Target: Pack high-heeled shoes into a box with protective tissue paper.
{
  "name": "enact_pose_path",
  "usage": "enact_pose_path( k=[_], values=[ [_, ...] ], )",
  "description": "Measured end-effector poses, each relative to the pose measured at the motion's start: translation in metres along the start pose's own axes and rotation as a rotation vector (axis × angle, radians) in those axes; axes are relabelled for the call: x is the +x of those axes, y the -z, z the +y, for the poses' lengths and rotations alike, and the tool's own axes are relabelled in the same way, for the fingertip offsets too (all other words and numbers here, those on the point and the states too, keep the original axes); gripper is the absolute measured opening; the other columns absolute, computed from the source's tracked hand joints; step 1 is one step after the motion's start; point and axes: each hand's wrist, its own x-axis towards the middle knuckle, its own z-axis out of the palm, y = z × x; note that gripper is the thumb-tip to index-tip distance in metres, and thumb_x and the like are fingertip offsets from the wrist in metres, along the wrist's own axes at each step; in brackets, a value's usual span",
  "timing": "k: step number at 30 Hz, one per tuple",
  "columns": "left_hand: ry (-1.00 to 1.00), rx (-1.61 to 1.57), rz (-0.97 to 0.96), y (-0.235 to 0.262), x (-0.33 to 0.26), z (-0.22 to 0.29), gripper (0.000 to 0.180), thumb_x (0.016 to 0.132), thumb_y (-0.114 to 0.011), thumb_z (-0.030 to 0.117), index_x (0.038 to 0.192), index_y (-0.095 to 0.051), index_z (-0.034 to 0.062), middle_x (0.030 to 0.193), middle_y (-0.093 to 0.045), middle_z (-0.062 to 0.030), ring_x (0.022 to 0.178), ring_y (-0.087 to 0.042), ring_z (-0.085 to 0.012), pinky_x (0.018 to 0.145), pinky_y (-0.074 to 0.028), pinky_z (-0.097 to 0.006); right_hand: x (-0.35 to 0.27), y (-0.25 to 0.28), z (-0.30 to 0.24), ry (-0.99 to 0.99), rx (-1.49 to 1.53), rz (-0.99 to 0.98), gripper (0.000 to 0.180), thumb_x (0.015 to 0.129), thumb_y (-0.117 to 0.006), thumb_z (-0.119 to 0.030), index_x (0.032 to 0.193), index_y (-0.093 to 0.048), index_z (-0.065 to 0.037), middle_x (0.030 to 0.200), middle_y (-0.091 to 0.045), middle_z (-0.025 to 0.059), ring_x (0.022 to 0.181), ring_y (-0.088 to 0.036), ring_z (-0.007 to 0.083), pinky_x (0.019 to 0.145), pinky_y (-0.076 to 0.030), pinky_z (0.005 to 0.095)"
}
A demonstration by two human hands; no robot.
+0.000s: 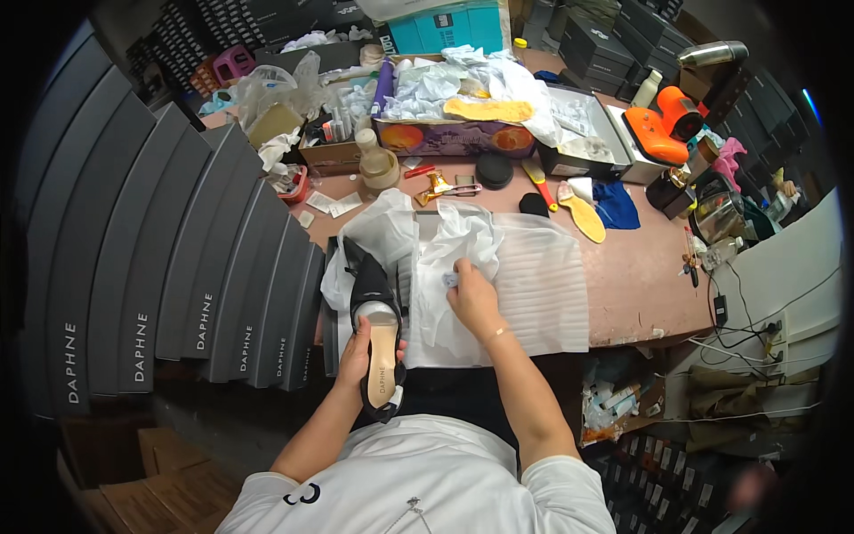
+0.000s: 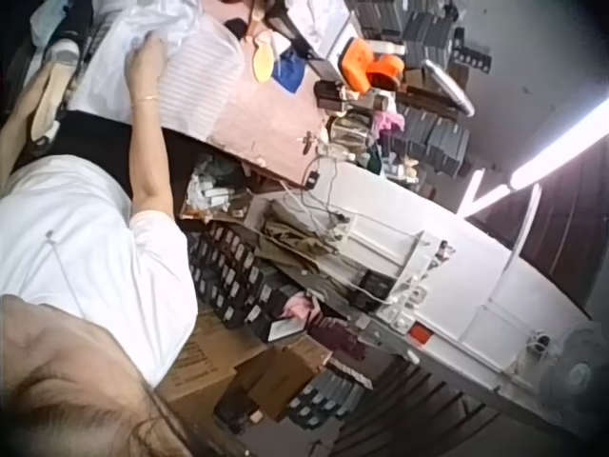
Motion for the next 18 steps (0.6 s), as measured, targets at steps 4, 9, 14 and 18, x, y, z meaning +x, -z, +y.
enact_pose_path(
  k=[4,9,14,18],
  values=[
    [0.085,-0.202,-0.101,-0.003,-0.002,0.003,0.060,0.094,-0.037,0.061,0.113,-0.055,0.0069,0.098,-0.062,-0.0095,0.082,-0.061,-0.0169,0.072,-0.052,-0.032,-0.030,0.060,-0.092,0.374,0.323,-0.073,0.044,0.067,-0.072,-0.002,0.106,-0.053,-0.004,0.100,-0.059,0.0116,0.088,-0.060,0.0306,0.073,-0.050,0.0364],
    [-0.061,-0.197,-0.108,-0.014,0.002,-0.013,0.060,0.097,-0.031,0.058,0.124,-0.046,0.0071,0.114,-0.056,-0.0106,0.098,-0.060,-0.0187,0.082,-0.052,-0.032,-0.038,0.018,-0.095,0.674,0.040,-0.024,0.033,0.071,-0.066,-0.012,0.103,-0.057,-0.010,0.097,-0.057,0.0064,0.088,-0.057,0.0240,0.071,-0.050,0.0340],
    [0.035,-0.142,-0.147,0.003,0.000,-0.012,0.050,0.100,-0.033,0.051,0.124,-0.043,0.0090,0.109,-0.055,-0.0077,0.098,-0.058,-0.0168,0.082,-0.051,-0.033,-0.046,0.012,-0.091,0.662,0.154,-0.014,0.030,0.072,-0.067,-0.014,0.101,-0.060,-0.010,0.095,-0.057,0.0055,0.087,-0.057,0.0229,0.072,-0.047,0.0339],
    [0.038,-0.157,-0.147,-0.001,-0.001,-0.014,0.049,0.100,-0.032,0.050,0.126,-0.042,0.0100,0.112,-0.053,-0.0073,0.104,-0.055,-0.0149,0.087,-0.048,-0.032,-0.046,0.008,-0.091,0.730,-0.013,0.054,0.027,0.072,-0.065,-0.016,0.098,-0.060,-0.011,0.095,-0.057,0.0037,0.083,-0.055,0.0213,0.070,-0.040,0.0327]
  ],
)
